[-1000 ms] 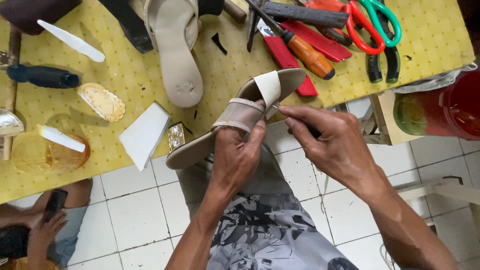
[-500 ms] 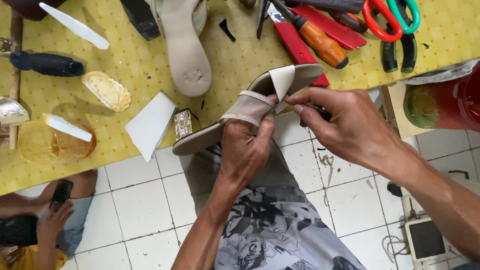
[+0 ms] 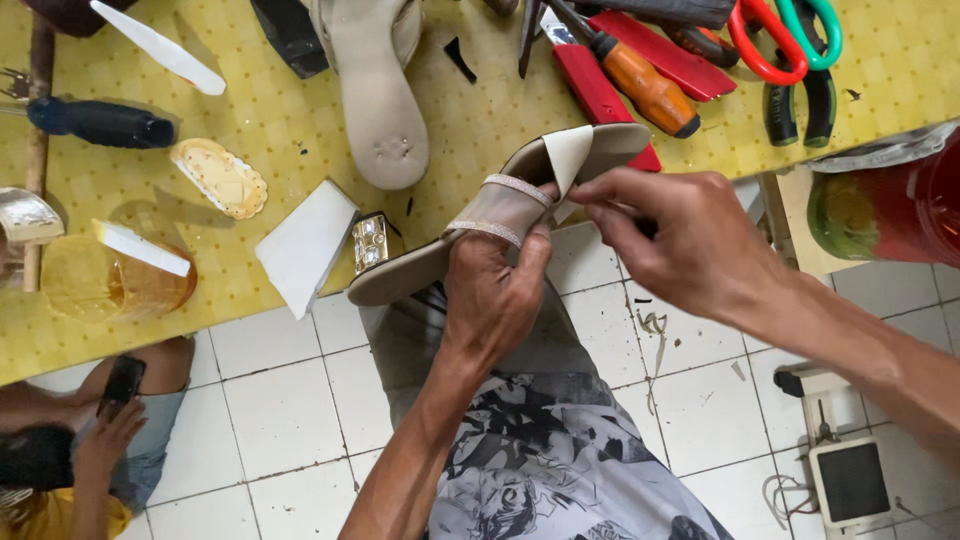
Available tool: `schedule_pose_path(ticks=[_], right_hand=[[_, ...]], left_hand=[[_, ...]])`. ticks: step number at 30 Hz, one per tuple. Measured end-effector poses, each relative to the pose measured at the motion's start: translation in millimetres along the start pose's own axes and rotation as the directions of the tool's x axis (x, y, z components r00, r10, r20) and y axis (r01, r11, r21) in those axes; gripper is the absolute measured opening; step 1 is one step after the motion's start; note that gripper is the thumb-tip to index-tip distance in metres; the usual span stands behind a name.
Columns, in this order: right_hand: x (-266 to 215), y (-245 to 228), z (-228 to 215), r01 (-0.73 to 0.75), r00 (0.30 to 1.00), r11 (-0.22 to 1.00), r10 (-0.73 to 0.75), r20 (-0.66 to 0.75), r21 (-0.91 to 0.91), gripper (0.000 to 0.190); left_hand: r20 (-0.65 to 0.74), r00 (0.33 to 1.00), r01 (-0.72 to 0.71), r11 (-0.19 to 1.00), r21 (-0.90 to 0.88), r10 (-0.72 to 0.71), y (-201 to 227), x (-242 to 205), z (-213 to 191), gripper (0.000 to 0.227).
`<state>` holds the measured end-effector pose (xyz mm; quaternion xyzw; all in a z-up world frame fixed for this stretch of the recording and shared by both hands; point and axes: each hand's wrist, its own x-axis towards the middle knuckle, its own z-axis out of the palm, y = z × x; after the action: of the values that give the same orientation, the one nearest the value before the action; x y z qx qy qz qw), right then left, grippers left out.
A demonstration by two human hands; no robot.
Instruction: The person is repairing a beige slide sandal by hand. They hold the sandal on their lap and use a small tool to work on the strap, likely stitching or securing it to the sole. The workspace includes a yellow table with various tools and materials nearby.
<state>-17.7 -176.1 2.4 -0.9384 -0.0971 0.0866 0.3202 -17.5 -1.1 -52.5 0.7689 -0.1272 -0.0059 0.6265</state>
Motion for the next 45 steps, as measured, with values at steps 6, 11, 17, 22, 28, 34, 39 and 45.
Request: schedule_pose_path(ticks=[6,11,17,22,28,34,39,45], right_hand=[[2.3,1.0,-2.0,0.027,1.0,0.999,-0.026,0.01,-0.043,0.022],[6.7,-7.1,-4.0,-0.012,1.0,0.99,0.01,-0.015,-0.139,0.017],[7.8,-7.4,-0.6,-0.087,0.996,0.995,0.088,-0.02,0.044,0.011],[-2.8,-2.3,4.6,0.144,0.981,0.988,-0.15,-0.123,-0.058,0.01],[-43.6,-50.1,-5.6,0.143,0.988,0.983,-0.148,-0.036,-0.116,0.014],[-78.3,-51.4,38.3,0.166,0.984,0.961,-0.148,0.094,-0.223,0.014],[-85.3,-24.6,93.1,-0.068,0.979,0.994,0.084,0.188,-0.088,0.014],[-84.6,18.0,134.4,-0.187,0.97,0.982,0.182,0.163,0.016,0.015]], left_hand=[[-0.003,0.999,-0.031,0.999,0.036,0.032,-2.2,-0.5,0.5,0.028],[0.002,1.0,-0.01,1.0,0.011,0.01,1.4,0.4,-1.0,0.029],[-0.001,0.999,-0.035,0.999,-0.009,0.035,-1.0,1.3,0.2,0.028],[0.009,1.0,-0.018,0.999,-0.029,0.019,5.9,-3.9,-3.3,0.03],[-0.012,0.999,0.034,0.995,-0.092,-0.035,49.7,-48.7,-18.2,0.037],[0.021,0.885,0.421,0.779,-0.465,-0.465,33.1,-118.4,-9.4,0.046],[0.095,0.822,0.468,0.57,-0.675,-0.562,-34.9,-147.8,10.4,0.051],[0.226,0.812,0.543,0.553,-0.632,-0.538,-108.9,-146.8,30.5,0.055]])
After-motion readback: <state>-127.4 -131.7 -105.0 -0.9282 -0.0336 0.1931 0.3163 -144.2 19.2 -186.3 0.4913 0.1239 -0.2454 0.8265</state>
